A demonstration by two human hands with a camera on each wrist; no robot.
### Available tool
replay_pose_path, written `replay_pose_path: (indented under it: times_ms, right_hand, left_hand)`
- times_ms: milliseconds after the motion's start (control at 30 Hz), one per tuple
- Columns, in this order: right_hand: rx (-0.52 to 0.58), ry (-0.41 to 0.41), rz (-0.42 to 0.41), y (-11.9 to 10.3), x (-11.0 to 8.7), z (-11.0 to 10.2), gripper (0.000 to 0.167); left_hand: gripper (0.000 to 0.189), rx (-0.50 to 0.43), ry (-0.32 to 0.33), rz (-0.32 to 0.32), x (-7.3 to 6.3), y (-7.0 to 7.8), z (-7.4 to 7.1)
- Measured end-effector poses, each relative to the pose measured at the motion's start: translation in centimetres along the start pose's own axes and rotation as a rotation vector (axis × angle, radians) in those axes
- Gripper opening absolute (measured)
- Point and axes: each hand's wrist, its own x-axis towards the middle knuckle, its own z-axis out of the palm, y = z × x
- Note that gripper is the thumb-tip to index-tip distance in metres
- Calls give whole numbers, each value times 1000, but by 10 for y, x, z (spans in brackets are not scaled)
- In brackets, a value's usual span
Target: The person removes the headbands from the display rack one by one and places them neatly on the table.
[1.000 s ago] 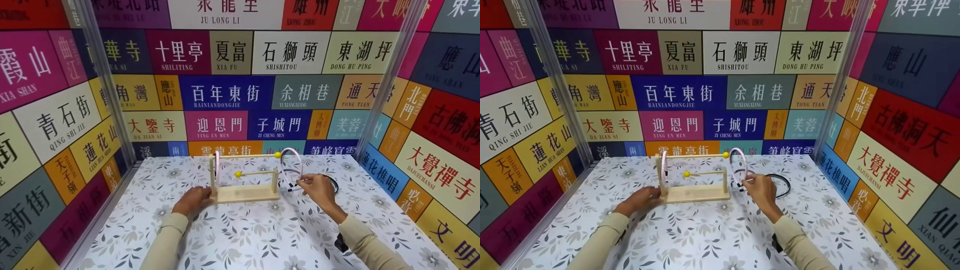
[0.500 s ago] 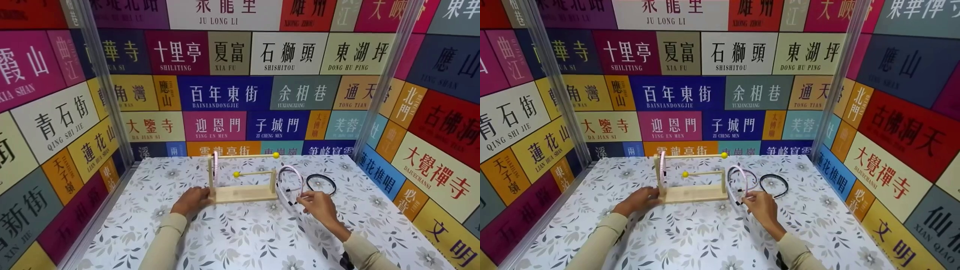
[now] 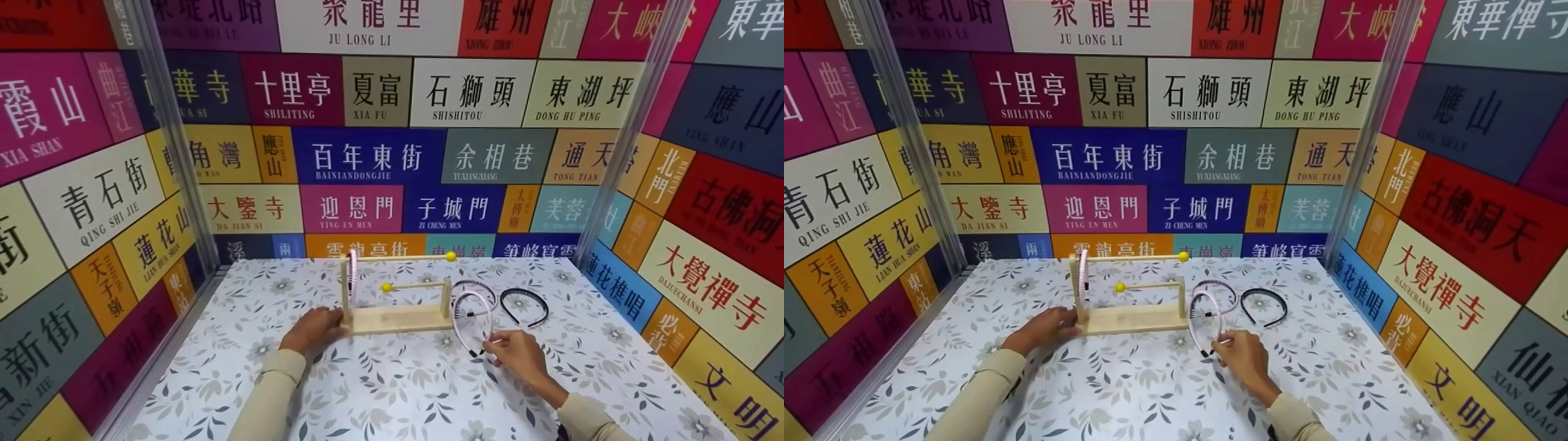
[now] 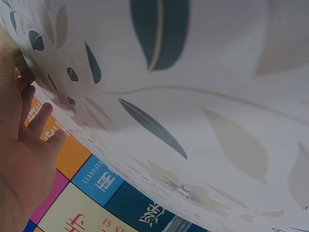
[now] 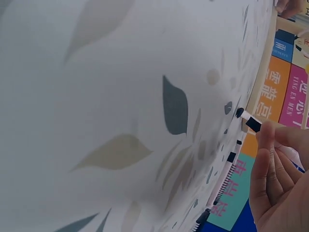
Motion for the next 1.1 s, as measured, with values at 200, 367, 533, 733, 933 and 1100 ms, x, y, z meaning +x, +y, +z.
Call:
replay_pose_path:
  times_ms: [200, 367, 533, 733, 933, 1100]
  right_hand:
    - [-3, -1, 10, 7, 1, -2, 16]
    - [-34, -7, 0, 12, 2, -6, 14]
    - [-82, -17, 42, 12, 0, -11, 13]
    - [-122, -69, 126, 14, 0, -15, 18]
    - [-129, -81, 132, 15, -1, -15, 17]
    - [-129, -72, 120, 17, -2, -16, 18]
  left_hand:
    - [28, 14, 25, 33, 1, 0, 1]
    - [33, 40, 43, 50, 0, 2, 0]
    - [33, 23, 31, 18, 0, 2, -1]
    - [24, 28, 32, 30, 1, 1, -1]
    - [21, 38, 35, 63, 2, -1, 0]
    - [21, 30, 35, 65, 2, -2, 1]
